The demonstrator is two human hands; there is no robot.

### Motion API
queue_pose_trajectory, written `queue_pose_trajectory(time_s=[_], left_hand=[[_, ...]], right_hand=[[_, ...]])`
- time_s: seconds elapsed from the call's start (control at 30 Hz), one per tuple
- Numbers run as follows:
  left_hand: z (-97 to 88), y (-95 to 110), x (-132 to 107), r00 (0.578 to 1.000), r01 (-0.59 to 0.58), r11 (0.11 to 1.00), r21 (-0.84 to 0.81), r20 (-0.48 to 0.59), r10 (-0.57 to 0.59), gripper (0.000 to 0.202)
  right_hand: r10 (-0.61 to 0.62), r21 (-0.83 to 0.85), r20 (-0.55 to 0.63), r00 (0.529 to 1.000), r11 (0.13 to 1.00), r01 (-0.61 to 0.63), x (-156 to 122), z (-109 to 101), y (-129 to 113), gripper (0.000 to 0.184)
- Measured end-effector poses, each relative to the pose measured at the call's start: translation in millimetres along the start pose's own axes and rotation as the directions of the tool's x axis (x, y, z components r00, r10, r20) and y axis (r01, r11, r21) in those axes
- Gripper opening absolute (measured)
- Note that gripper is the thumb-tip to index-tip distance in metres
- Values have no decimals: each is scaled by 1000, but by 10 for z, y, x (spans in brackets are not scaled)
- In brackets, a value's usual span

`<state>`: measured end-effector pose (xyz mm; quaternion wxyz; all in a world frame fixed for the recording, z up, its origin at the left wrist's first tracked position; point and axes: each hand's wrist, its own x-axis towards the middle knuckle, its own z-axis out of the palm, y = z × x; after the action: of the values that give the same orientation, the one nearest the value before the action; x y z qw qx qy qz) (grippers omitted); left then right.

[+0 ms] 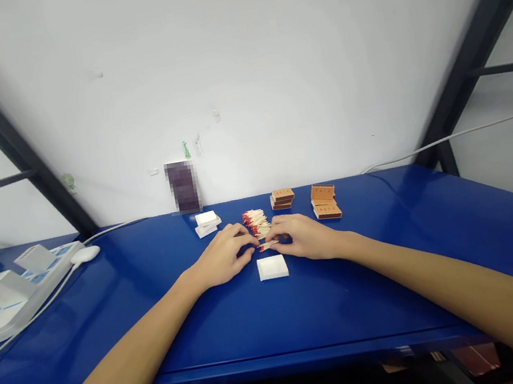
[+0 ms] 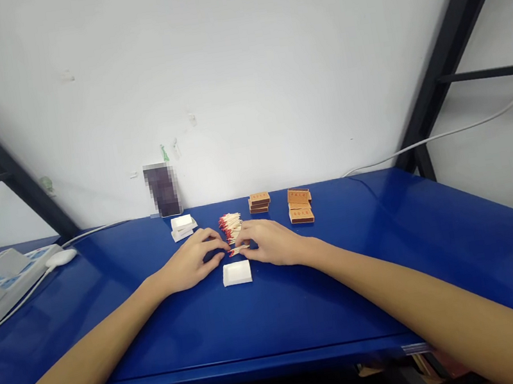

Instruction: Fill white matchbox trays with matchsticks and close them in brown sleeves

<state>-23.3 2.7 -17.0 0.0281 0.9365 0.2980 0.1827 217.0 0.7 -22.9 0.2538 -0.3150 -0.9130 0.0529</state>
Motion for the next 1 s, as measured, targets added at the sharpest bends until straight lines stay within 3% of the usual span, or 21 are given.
queue_pose_trajectory(time_s=[0.47,0.8,1.0], left_hand=[[9,-10,0,1000,-8,1000,18,12,8,24],[-30,39,12,1000,19,1000,-11,17,-19,20],[-25,32,17,999,-21,999,-37,34,22,26]], right_hand=[[22,-37,32,999,999,-21,-27,-43,-3,20],[107,-31,74,992,994,-105,-11,4,10,18],[107,-49,74,991,993,-104,-15,2,11,22]])
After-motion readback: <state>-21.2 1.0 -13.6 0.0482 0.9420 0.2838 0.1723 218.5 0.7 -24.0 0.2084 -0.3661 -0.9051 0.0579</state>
